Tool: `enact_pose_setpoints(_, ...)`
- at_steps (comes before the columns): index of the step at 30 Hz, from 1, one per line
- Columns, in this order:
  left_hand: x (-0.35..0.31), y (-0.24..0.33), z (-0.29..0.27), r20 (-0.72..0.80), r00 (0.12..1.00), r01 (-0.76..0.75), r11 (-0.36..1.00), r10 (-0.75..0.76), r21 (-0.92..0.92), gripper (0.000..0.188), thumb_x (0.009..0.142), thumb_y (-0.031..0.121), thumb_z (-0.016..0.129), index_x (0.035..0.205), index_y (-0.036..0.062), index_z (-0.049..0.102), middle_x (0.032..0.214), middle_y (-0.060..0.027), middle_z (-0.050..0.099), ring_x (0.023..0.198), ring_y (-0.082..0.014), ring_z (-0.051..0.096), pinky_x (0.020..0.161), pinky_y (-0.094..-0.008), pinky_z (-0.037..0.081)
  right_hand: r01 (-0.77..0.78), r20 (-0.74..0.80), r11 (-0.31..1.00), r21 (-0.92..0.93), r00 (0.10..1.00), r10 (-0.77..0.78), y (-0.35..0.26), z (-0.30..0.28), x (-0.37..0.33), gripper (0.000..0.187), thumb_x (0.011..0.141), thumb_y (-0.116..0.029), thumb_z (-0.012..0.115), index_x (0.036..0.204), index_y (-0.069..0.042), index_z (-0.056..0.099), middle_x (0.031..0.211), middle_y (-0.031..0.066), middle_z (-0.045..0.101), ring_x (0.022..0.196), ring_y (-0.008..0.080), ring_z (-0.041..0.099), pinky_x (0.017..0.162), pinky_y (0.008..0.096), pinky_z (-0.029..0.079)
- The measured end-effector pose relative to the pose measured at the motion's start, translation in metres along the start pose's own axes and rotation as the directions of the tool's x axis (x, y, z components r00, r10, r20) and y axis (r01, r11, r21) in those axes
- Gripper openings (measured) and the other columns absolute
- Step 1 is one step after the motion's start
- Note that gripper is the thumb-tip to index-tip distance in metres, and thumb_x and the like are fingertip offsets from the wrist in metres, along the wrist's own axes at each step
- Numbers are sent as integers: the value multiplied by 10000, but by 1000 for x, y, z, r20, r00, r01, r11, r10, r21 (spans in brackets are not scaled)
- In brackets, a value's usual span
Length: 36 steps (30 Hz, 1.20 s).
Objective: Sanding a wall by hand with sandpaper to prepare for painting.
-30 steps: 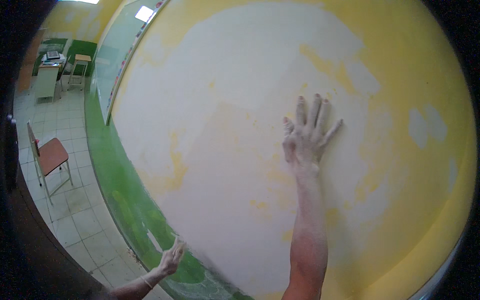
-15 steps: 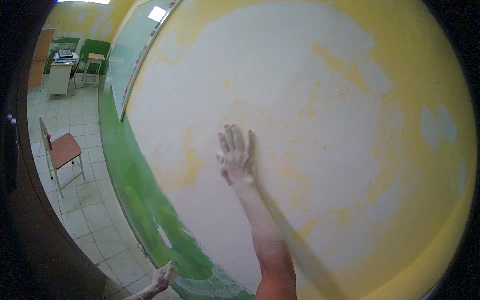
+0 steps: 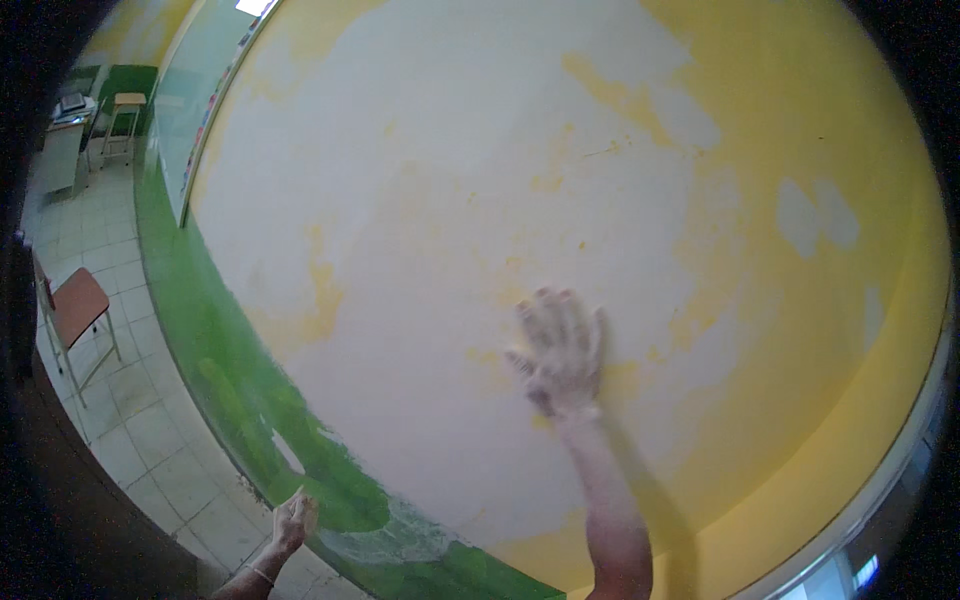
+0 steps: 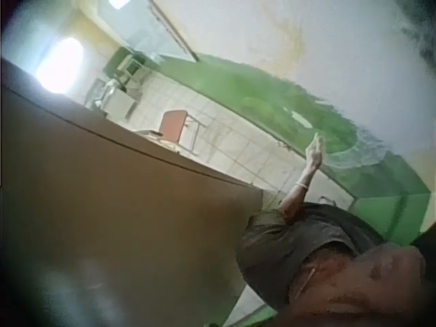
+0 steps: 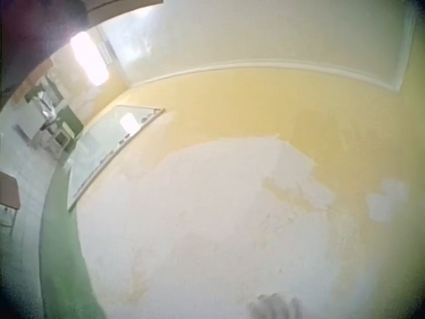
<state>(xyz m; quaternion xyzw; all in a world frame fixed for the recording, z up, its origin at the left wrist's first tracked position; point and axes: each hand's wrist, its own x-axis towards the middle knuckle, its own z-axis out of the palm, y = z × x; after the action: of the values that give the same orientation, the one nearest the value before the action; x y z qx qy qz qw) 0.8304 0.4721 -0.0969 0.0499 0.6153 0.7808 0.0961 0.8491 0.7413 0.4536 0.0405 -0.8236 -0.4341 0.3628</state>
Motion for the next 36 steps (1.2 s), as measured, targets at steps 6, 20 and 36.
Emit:
enact_pose_setpoints(6, -18, 22, 7, 42, 998, 42, 998, -44, 52, 485, 1034, 292, 541, 1342, -80, 592, 1074, -174, 758, 973, -186, 694, 871, -325, 535, -208, -230, 960, -187, 959, 163, 106, -49, 72, 688, 950, -495, 603, 1554, -223, 417, 1662, 72, 294, 1549, 314, 209, 1229, 641, 98)
enact_pose_setpoints(20, -20, 10, -8, 11, 999, 50, 999, -50, 14, 473, 1066, 433, 499, 1148, 27, 727, 830, -70, 714, 731, -176, 611, 650, -345, 502, -304, -331, 925, -228, 918, 220, 54, -22, 179, 665, 1023, -518, 455, 1588, -185, 346, 1682, 103, 231, 1563, 298, 163, 1212, 676, 75)
enact_pose_setpoints(36, -37, -4, -13, 112, 991, 60, 991, -74, 121, 523, 1039, 356, 512, 1365, -47, 578, 1037, -189, 754, 995, -220, 720, 882, -335, 537, -100, -87, 992, -79, 992, 93, -38, -4, 149, 652, 1043, -513, 399, 1606, -201, 295, 1707, 57, 133, 1580, 249, 78, 1243, 648, 30)
